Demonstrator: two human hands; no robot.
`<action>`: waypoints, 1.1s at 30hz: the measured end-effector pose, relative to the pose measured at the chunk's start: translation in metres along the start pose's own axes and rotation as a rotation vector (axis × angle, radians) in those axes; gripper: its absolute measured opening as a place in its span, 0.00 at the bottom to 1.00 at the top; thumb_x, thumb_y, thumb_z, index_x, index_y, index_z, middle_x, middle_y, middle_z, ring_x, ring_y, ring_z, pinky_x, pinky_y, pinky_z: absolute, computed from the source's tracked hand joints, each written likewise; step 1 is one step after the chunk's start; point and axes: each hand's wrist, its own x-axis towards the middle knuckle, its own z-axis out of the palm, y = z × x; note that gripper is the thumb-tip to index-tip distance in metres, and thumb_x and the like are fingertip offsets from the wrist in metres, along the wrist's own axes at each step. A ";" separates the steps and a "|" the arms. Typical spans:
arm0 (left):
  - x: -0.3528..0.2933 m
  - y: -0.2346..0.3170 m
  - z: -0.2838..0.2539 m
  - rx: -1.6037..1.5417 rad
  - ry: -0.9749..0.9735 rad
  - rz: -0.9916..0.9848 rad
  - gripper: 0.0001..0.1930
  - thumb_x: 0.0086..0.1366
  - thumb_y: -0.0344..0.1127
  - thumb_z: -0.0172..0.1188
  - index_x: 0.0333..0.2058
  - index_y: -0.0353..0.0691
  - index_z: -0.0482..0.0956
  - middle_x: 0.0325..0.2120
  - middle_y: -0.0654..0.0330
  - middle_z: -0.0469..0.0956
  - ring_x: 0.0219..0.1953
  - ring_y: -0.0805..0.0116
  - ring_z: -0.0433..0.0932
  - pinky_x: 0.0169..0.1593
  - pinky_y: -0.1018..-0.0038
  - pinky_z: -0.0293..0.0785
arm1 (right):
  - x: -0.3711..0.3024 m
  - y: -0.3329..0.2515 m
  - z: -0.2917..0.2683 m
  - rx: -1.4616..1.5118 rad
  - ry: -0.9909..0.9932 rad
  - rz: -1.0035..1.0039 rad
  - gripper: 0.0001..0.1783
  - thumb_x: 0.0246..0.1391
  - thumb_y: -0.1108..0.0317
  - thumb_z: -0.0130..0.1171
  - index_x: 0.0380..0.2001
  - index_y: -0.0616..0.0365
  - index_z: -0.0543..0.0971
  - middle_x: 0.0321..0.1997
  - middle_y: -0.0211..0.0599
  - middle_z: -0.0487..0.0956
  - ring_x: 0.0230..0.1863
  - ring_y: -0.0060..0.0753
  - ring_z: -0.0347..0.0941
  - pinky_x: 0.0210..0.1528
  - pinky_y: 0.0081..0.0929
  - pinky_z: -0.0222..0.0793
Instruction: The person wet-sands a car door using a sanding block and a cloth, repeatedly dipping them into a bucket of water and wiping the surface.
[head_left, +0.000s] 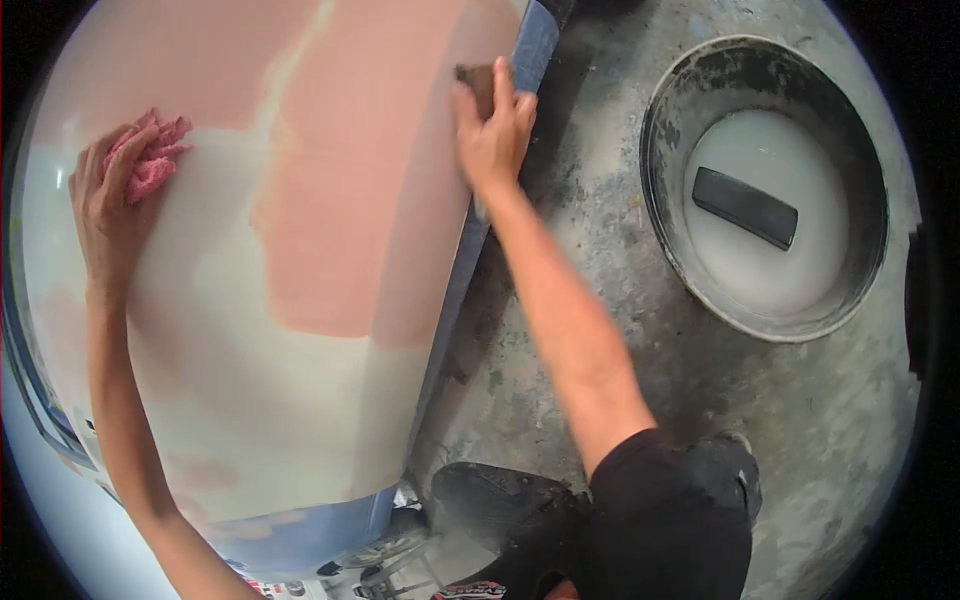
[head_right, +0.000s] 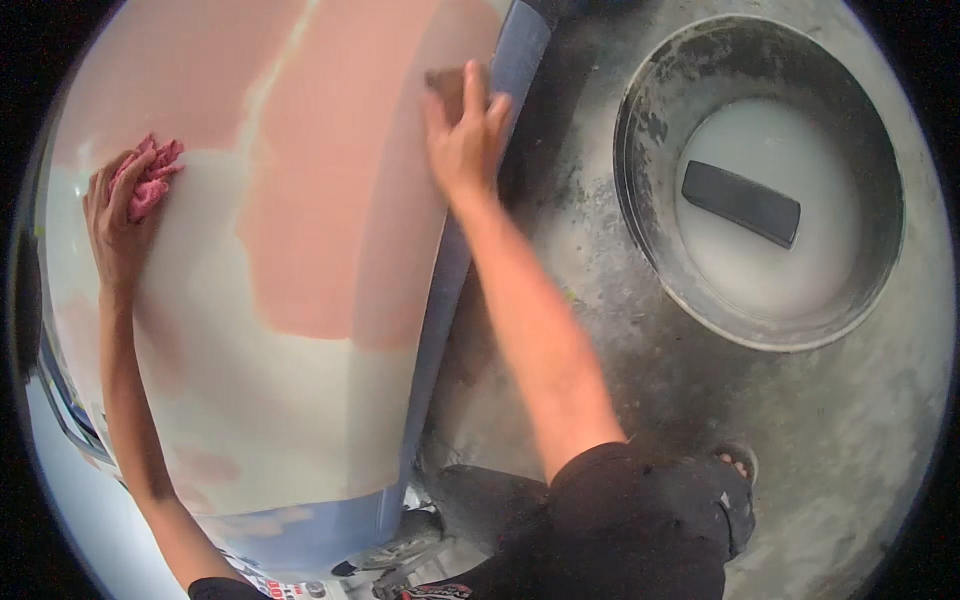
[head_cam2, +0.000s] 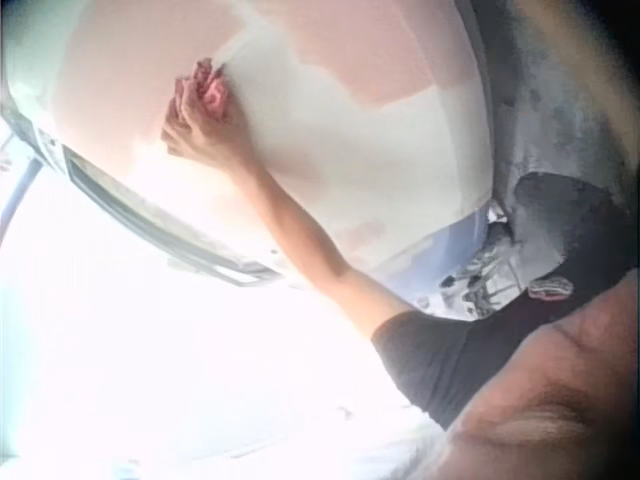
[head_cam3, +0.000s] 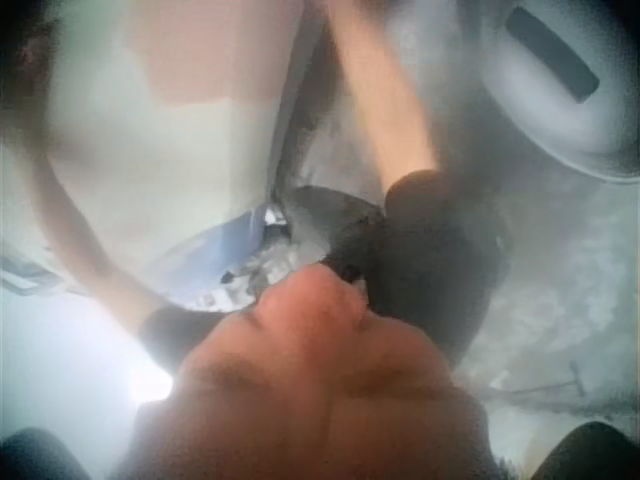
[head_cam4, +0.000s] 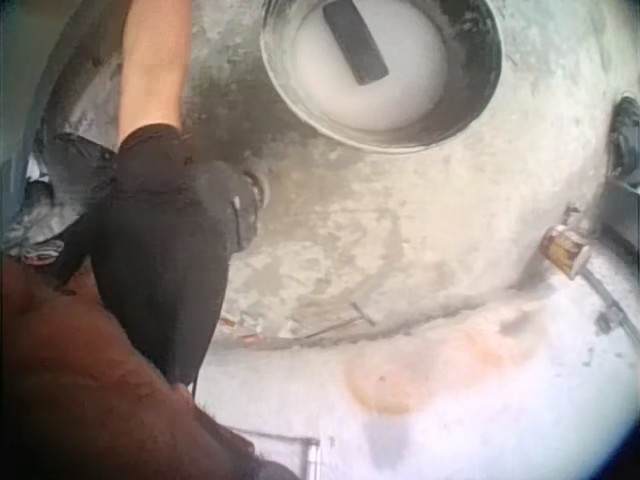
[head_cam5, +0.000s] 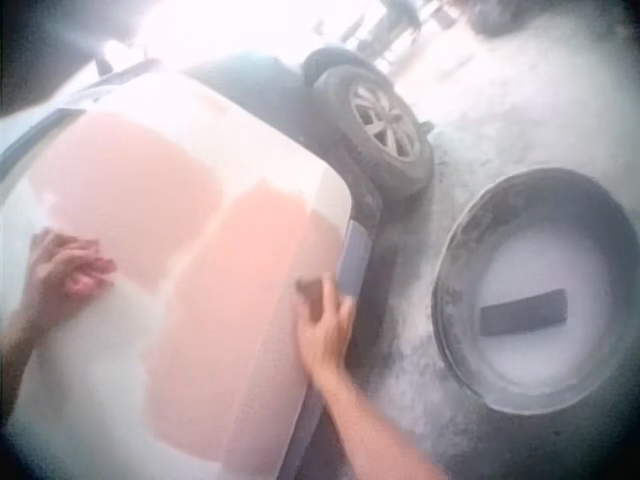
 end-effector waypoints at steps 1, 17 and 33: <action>-0.003 -0.001 0.006 0.001 -0.002 -0.002 0.26 0.55 0.33 0.74 0.55 0.49 0.82 0.55 0.60 0.80 0.57 0.58 0.77 0.60 0.61 0.69 | -0.004 0.003 -0.001 -0.004 0.008 0.006 0.39 0.60 0.49 0.66 0.69 0.56 0.69 0.52 0.57 0.68 0.49 0.58 0.68 0.55 0.49 0.67; -0.008 -0.005 0.007 -0.001 -0.018 0.000 0.22 0.60 0.35 0.71 0.54 0.48 0.82 0.54 0.58 0.80 0.56 0.55 0.77 0.59 0.60 0.69 | -0.013 0.023 -0.001 -0.011 -0.042 0.172 0.41 0.60 0.50 0.66 0.71 0.55 0.67 0.48 0.54 0.69 0.51 0.58 0.67 0.57 0.48 0.66; -0.009 -0.008 0.006 0.007 -0.010 -0.024 0.23 0.59 0.33 0.72 0.54 0.48 0.82 0.54 0.58 0.80 0.57 0.57 0.77 0.60 0.60 0.69 | -0.058 0.028 -0.001 0.081 -0.073 0.028 0.43 0.64 0.44 0.61 0.73 0.55 0.63 0.55 0.55 0.68 0.56 0.57 0.66 0.61 0.49 0.64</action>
